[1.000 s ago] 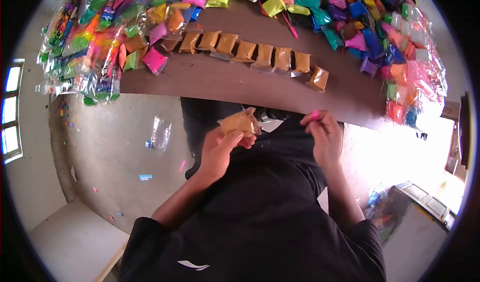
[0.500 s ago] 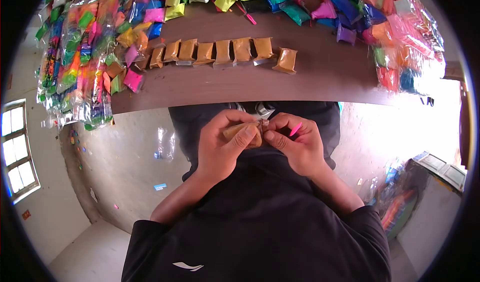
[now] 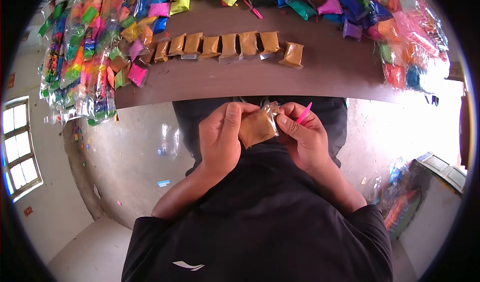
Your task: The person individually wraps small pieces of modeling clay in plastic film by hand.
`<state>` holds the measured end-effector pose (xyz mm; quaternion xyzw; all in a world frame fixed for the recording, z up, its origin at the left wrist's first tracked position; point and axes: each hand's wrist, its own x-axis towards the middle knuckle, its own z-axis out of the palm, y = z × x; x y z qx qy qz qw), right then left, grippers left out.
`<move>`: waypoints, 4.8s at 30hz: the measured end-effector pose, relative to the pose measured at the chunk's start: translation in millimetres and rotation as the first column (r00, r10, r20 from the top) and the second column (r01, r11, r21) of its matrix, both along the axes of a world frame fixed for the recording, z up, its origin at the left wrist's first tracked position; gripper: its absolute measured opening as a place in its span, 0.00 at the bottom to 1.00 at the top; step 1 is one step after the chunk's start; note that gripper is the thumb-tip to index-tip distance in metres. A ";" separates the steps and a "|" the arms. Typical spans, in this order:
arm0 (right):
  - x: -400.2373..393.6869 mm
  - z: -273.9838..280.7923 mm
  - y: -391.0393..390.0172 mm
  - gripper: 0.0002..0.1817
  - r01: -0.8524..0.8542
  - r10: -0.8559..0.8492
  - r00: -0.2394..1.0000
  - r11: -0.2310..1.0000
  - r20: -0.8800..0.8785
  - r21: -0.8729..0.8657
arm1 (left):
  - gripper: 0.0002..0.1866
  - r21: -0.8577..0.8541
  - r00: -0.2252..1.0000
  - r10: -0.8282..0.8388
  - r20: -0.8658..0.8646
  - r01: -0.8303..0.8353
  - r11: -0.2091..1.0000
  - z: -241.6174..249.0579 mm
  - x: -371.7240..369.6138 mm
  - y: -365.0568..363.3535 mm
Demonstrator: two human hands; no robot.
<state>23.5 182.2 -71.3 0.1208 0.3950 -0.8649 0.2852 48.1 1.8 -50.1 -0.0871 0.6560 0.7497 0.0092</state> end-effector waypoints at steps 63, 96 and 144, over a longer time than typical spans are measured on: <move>-0.5 28.7 -20.0 0.10 0.376 0.278 0.599 0.731 -0.751 0.570 | 0.14 -0.363 0.980 0.075 -0.185 -0.139 0.921 8.9 -6.0 -2.1; 1.1 16.6 -21.6 0.14 0.549 0.240 0.511 0.648 -0.825 0.528 | 0.13 -0.132 0.991 -0.135 -0.021 0.131 0.982 4.6 2.2 1.1; -29.3 25.2 -14.1 0.12 0.641 0.286 0.428 0.572 -0.857 0.511 | 0.08 -0.566 0.961 -0.198 -0.194 0.055 0.822 11.3 -5.9 -8.6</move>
